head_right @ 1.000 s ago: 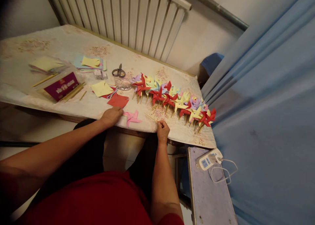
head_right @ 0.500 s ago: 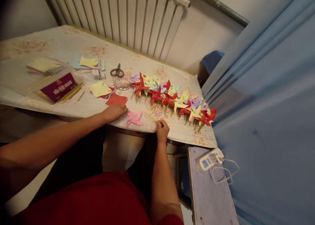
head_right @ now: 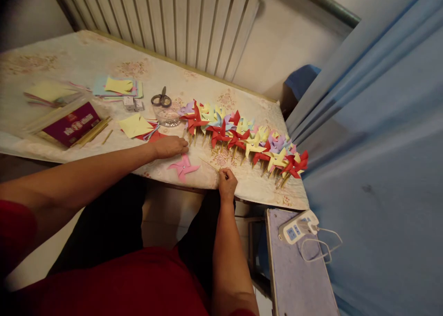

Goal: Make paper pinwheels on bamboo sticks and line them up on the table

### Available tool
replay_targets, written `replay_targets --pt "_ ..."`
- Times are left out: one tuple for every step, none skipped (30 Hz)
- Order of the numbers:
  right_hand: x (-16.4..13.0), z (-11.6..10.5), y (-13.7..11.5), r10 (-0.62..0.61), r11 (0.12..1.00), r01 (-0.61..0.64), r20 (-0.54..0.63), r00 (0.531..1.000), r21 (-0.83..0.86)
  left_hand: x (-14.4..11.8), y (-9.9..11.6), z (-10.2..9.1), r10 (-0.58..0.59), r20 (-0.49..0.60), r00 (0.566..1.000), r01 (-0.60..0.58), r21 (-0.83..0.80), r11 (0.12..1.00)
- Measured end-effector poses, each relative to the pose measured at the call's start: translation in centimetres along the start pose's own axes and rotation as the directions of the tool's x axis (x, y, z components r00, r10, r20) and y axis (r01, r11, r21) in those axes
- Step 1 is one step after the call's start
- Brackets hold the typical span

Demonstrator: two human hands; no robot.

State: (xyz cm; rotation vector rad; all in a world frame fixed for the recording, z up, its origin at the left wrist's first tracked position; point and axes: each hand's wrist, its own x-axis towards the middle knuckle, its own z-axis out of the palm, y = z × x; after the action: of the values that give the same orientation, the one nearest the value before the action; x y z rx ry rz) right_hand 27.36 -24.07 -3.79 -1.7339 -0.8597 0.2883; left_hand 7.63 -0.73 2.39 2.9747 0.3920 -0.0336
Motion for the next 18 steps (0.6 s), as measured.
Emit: replay_targets --pt "0.1 0.1 0.0 0.002 1.0 -0.002 0.008 1.0 0.0 0.2 -0.2 0.3 0.007 0.012 1.0 -0.007 -0.009 1.0" --pt "0.1 0.1 0.0 0.003 1.0 -0.003 0.016 1.0 0.0 0.4 -0.3 0.6 0.011 0.018 1.0 -0.011 -0.015 1.0" --pt "0.1 0.2 0.0 0.0 1.0 0.0 0.026 1.0 -0.003 0.6 -0.4 0.9 0.013 0.02 1.0 -0.013 -0.02 1.0" --pt "0.1 0.2 0.1 -0.006 1.0 0.007 0.038 0.999 -0.011 0.8 -0.4 1.1 0.015 0.019 1.0 -0.014 -0.023 1.0" --pt "0.1 0.2 0.1 -0.016 1.0 0.017 0.053 0.998 -0.023 0.9 -0.3 1.3 0.007 0.017 1.0 -0.007 -0.028 1.0" --pt "0.1 0.2 0.1 -0.027 0.999 0.03 0.069 0.997 -0.039 1.0 -0.3 1.4 -0.01 0.015 1.0 0.011 -0.038 0.999" --pt "0.1 0.2 0.1 -0.039 0.998 0.044 0.083 0.996 -0.055 1.0 -0.2 1.5 -0.036 0.008 0.999 0.037 -0.051 0.998" --pt "0.1 0.2 0.1 -0.049 0.996 0.056 0.094 0.994 -0.069 1.0 -0.1 1.6 -0.065 0.001 0.998 0.065 -0.065 0.996" --pt "0.1 0.2 0.2 -0.057 0.995 0.065 0.101 0.993 -0.078 0.9 0.0 1.6 -0.09 -0.006 0.996 0.09 -0.078 0.993" --pt "0.1 0.1 0.2 -0.064 0.994 0.073 0.105 0.992 -0.083 0.8 0.1 1.6 -0.109 -0.015 0.994 0.107 -0.088 0.99" --pt "0.1 0.1 0.3 -0.071 0.993 0.081 0.107 0.992 -0.088 0.5 0.2 1.6 -0.127 -0.032 0.991 0.124 -0.097 0.988" --pt "0.1 0.2 0.4 -0.08 0.991 0.091 0.11 0.991 -0.097 0.2 0.3 1.5 -0.146 -0.053 0.988 0.14 -0.105 0.985" --pt "0.1 0.2 0.5 -0.091 0.989 0.104 0.115 0.989 -0.11 -0.2 0.3 1.3 -0.172 -0.077 0.982 0.163 -0.112 0.98" --pt "0.1 0.2 0.7 -0.101 0.985 0.116 0.12 0.988 -0.124 -0.7 0.4 1.1 -0.207 -0.106 0.973 0.193 -0.125 0.973" --pt "0.1 0.3 0.8 -0.111 0.982 0.128 0.126 0.986 -0.138 -1.3 0.6 0.9 -0.239 -0.139 0.961 0.22 -0.141 0.965" --pt "0.1 0.3 0.8 -0.118 0.979 0.138 0.134 0.984 -0.149 -1.9 0.7 0.7 -0.258 -0.167 0.952 0.232 -0.159 0.959" --pt "0.1 0.4 0.9 -0.124 0.977 0.146 0.144 0.982 -0.157 -2.6 0.9 0.6 -0.257 -0.191 0.947 0.224 -0.178 0.958" --pt "0.0 0.4 0.9 -0.129 0.975 0.154 0.153 0.98 -0.161 -3.2 1.2 0.5 -0.231 -0.207 0.951 0.191 -0.195 0.962"
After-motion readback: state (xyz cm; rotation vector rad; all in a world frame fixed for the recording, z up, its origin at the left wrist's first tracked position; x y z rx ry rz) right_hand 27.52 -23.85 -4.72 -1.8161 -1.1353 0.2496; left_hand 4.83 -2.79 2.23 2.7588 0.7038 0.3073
